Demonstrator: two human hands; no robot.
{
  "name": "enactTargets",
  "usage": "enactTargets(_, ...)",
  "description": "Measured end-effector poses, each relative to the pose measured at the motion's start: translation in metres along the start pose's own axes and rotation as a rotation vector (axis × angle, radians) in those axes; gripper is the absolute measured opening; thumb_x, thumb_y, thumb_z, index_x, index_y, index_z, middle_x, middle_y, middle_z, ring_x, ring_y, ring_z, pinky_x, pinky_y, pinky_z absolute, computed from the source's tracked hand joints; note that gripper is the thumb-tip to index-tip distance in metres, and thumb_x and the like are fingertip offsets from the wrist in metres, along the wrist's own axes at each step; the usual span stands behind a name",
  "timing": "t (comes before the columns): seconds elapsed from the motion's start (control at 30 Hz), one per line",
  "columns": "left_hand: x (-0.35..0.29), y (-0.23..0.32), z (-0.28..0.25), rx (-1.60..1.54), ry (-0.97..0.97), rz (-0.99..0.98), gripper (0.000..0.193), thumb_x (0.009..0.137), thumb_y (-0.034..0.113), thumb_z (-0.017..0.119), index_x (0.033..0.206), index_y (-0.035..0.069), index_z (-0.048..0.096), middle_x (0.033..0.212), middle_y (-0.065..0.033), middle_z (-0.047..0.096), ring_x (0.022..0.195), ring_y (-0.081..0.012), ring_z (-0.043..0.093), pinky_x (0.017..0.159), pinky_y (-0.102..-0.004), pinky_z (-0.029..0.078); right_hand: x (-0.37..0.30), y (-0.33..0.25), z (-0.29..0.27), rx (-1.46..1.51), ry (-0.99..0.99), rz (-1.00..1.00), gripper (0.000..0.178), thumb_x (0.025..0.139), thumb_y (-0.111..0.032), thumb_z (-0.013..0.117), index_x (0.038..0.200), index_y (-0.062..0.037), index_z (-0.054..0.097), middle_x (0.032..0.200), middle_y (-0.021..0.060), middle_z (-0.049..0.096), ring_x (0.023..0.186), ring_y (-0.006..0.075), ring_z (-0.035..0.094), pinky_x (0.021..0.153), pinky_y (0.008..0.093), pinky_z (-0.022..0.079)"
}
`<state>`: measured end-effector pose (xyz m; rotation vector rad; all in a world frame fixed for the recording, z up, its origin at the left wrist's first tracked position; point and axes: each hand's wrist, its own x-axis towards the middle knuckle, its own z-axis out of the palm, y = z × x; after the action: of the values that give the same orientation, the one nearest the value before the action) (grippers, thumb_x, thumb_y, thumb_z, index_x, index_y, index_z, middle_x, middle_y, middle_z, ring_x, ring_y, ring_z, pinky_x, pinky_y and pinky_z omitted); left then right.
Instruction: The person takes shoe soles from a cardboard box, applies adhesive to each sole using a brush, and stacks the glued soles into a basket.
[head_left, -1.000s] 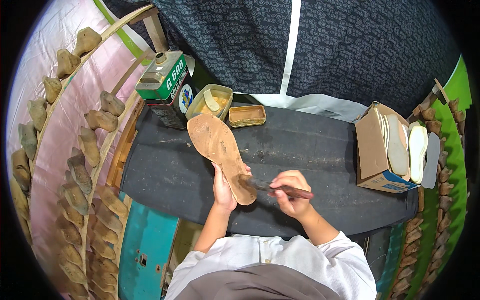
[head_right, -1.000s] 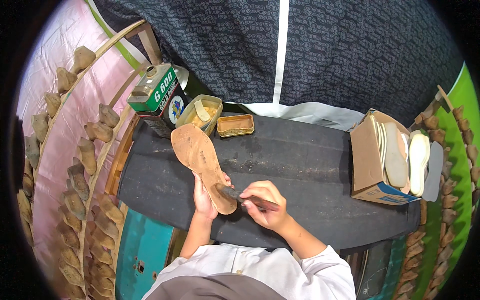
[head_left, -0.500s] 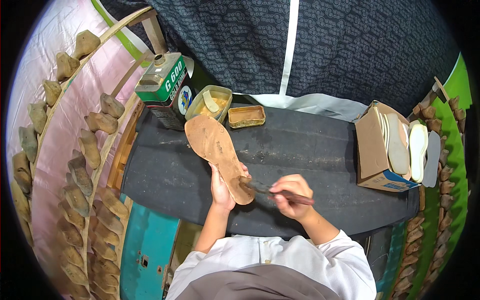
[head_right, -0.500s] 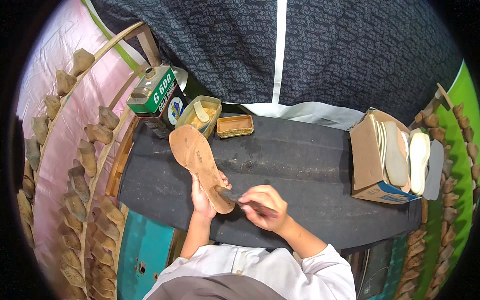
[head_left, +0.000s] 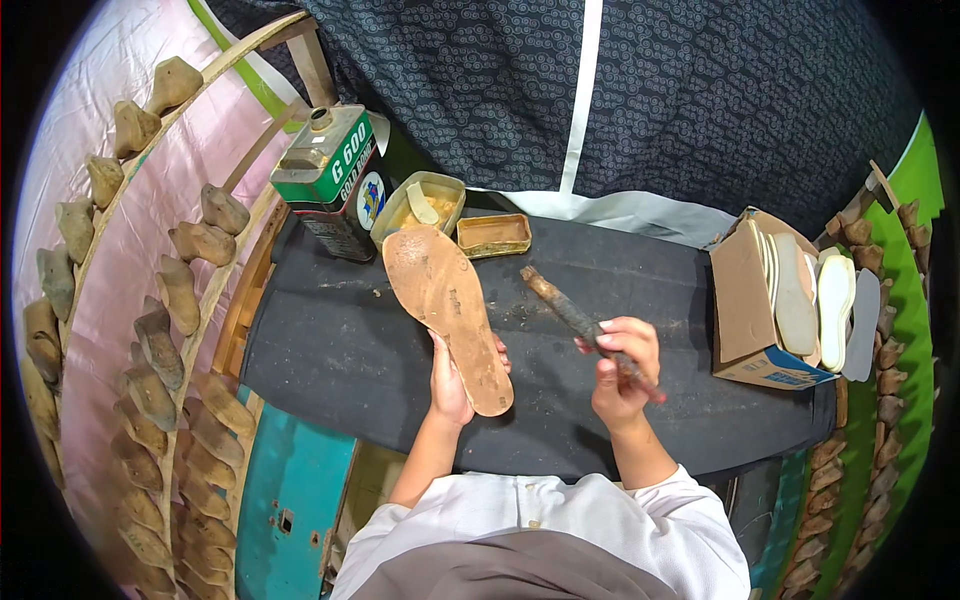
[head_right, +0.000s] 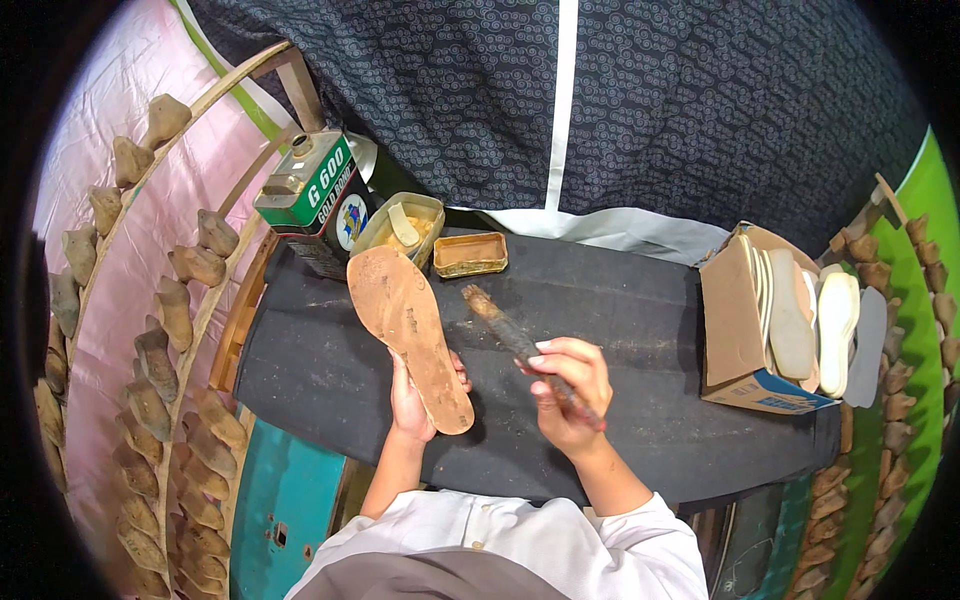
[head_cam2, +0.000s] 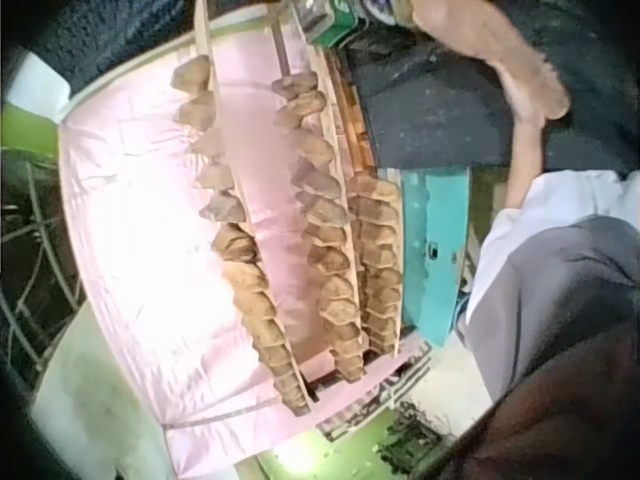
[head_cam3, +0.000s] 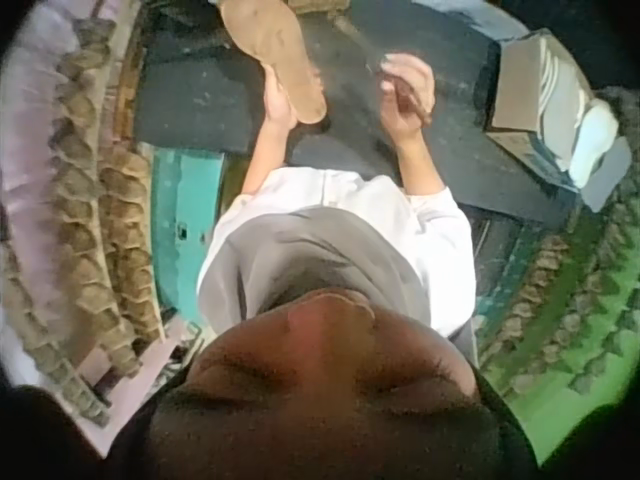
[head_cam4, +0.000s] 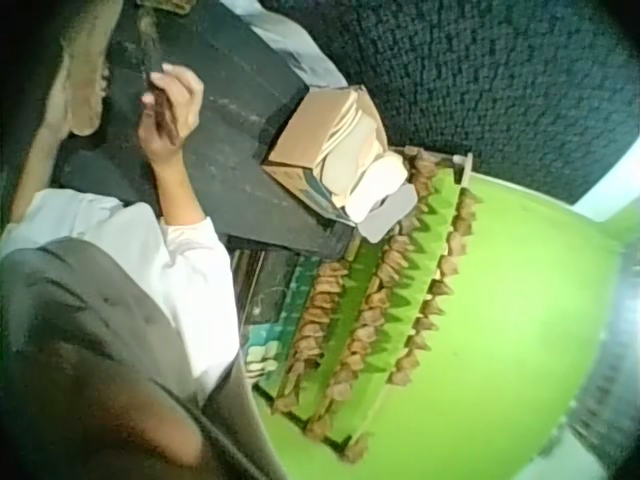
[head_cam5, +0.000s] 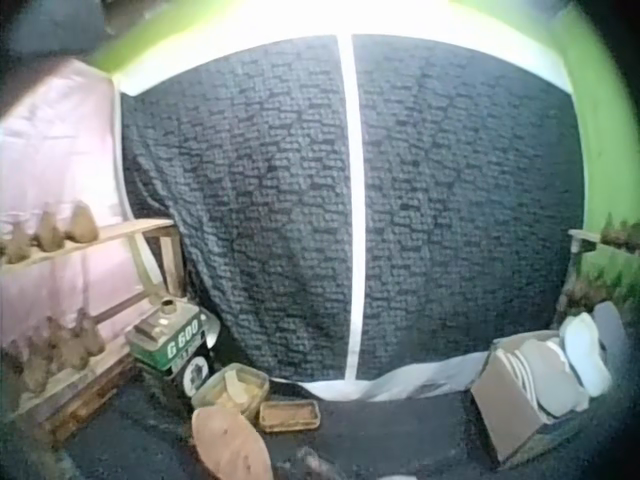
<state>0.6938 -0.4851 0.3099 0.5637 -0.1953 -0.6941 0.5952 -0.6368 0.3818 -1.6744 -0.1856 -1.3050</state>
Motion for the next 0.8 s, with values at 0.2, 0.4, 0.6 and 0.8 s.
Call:
enactTargets(0.2,-0.005,-0.007,0.005,0.202,-0.088,-0.052,0.075,0.088,0.063,0.012,0.112,0.002,0.047,0.093,-0.0116,0.056,0.082,-0.0199,0.057,0.076,-0.033,0.048,0.003,0.0,0.007,-0.274,-0.227,-0.236,0.025,0.066,-0.006,0.073,0.089,-0.0064,0.065,0.095,0.0112,0.061,0.082,0.0255,0.062,0.069,0.0325,0.053)
enactTargets(0.4,-0.007,-0.008,0.002,0.196,-0.012,-0.015,0.072,0.088,0.063,0.013,0.114,0.005,0.047,0.095,-0.0127,0.058,0.086,-0.0221,0.058,0.077,-0.0334,0.049,-0.002,0.003,0.01,-0.069,-0.658,-0.514,0.029,0.062,-0.008,0.067,0.091,-0.0029,0.065,0.098,0.0095,0.061,0.083,0.0255,0.062,0.071,0.0325,0.054)
enactTargets(0.6,-0.012,-0.001,0.01,0.184,-0.054,-0.041,0.073,0.089,0.061,0.012,0.116,0.003,0.045,0.094,-0.0123,0.057,0.082,-0.0222,0.059,0.076,-0.0341,0.049,0.01,0.009,-0.004,-0.247,-0.516,-0.475,0.027,0.063,-0.009,0.066,0.09,-0.003,0.064,0.096,0.0108,0.061,0.079,0.0269,0.062,0.067,0.033,0.054)
enactTargets(0.8,-0.006,-0.001,0.005,0.056,-0.231,-0.061,0.071,0.09,0.06,0.012,0.116,0.003,0.045,0.094,-0.0125,0.058,0.084,-0.0224,0.058,0.077,-0.0338,0.049,0.008,-0.003,-0.002,-0.04,-0.797,-0.487,0.027,0.064,-0.009,0.065,0.09,-0.0043,0.064,0.1,0.0103,0.061,0.084,0.0249,0.062,0.071,0.0327,0.054)
